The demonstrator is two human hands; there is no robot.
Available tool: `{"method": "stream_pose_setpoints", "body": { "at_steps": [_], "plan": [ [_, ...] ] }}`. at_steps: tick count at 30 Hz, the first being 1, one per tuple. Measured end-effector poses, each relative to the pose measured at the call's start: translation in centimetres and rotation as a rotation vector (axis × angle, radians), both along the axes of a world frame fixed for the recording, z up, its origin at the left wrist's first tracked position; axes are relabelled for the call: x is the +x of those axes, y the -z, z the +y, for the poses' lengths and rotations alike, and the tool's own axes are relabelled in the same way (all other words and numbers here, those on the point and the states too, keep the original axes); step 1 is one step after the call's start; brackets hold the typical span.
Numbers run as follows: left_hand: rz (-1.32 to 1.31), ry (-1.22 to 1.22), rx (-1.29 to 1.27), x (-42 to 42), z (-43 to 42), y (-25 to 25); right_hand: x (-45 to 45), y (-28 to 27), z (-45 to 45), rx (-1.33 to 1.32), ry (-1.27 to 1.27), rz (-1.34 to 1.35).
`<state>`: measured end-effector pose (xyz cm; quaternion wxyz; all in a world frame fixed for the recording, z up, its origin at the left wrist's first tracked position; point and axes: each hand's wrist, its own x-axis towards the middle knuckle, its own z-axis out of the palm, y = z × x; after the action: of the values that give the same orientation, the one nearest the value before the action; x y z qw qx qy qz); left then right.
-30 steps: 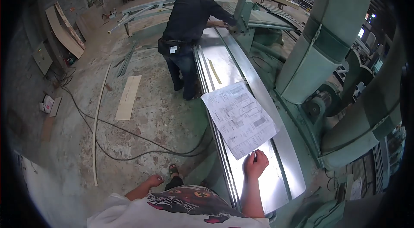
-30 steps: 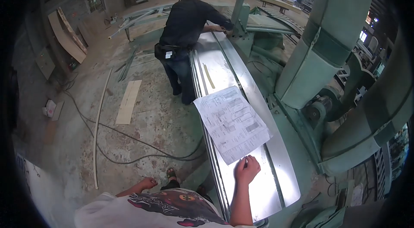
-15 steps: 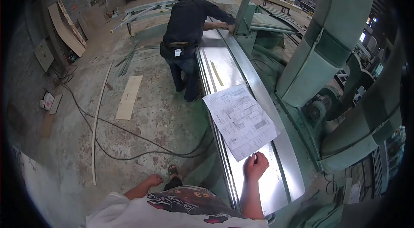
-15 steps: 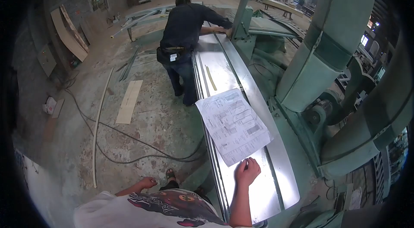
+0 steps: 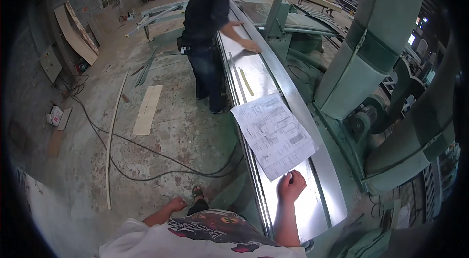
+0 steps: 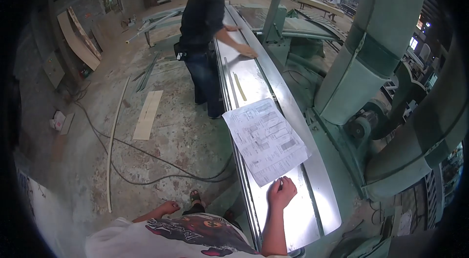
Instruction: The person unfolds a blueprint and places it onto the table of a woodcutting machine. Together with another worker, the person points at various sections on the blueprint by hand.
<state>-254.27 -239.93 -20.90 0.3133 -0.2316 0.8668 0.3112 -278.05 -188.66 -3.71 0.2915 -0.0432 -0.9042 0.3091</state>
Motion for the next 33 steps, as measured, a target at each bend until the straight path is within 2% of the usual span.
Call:
{"method": "stream_pose_setpoints", "body": {
  "at_steps": [12, 16, 30, 33],
  "plan": [
    [-0.056, -0.080, 0.024, 0.0, 0.0, 0.0, -0.1, -0.2, 0.3, -0.003, -0.004, -0.010],
    [-0.013, -0.004, 0.030, -0.2, -0.3, 0.0, -0.1, -0.4, 0.2, -0.003, 0.002, -0.026],
    [-0.044, -0.023, 0.048, -2.4, -1.3, -1.9, 0.4, -2.6, -0.1, 0.002, 0.017, -0.090],
    [-0.009, -0.028, 0.059, -2.5, -1.9, -2.1, 0.4, -3.0, -0.1, 0.041, 0.017, -0.029]
  ]
}}
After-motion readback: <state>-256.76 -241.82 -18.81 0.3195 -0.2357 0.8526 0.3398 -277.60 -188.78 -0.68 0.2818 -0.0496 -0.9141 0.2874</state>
